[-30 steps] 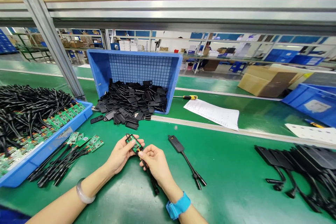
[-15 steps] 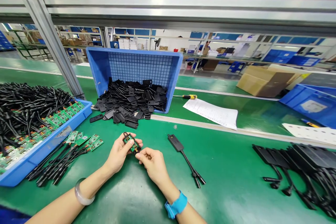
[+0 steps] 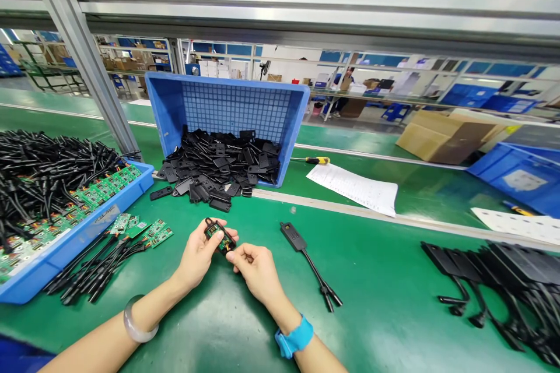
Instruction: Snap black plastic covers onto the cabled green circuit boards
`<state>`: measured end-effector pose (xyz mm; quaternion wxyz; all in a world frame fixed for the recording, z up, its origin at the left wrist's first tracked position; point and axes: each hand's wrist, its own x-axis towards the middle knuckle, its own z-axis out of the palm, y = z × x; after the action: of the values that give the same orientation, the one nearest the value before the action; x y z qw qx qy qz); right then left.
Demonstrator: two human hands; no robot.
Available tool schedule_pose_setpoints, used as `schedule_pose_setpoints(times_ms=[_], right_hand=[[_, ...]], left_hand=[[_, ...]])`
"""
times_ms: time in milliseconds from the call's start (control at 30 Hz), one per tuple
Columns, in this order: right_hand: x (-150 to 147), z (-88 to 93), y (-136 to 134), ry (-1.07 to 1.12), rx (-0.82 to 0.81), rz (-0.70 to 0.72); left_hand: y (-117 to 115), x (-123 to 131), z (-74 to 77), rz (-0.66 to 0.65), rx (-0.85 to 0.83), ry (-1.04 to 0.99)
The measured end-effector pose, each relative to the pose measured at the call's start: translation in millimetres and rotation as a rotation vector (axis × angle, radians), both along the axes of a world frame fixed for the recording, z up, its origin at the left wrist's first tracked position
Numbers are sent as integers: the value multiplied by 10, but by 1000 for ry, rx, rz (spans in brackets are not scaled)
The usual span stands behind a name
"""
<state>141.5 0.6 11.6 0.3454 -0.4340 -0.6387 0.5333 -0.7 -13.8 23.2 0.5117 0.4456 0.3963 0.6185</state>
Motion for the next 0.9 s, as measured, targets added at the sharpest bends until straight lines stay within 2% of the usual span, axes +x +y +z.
schedule_pose_setpoints(times_ms=[200,500,567,667,767,900], right_hand=[[-6,-36,17,-84,64,-41],[-5,3,23,-144,186,-88],[-10,-23,30,-134,180,-88],[-17,-46,25,-107,180,-15],[1,-22,12,-93,330,-1],[68,12,21,-135,689,-91]], left_hand=[[-24,-12,-10,32,24,136],[-53,-10,-16,71,67,332],[-54,-16,-6,65,53,311],[-22,-40,13,-9,-70,148],[25,-55,9,-115,-215,62],[42,-25,-64,-247,-267,172]])
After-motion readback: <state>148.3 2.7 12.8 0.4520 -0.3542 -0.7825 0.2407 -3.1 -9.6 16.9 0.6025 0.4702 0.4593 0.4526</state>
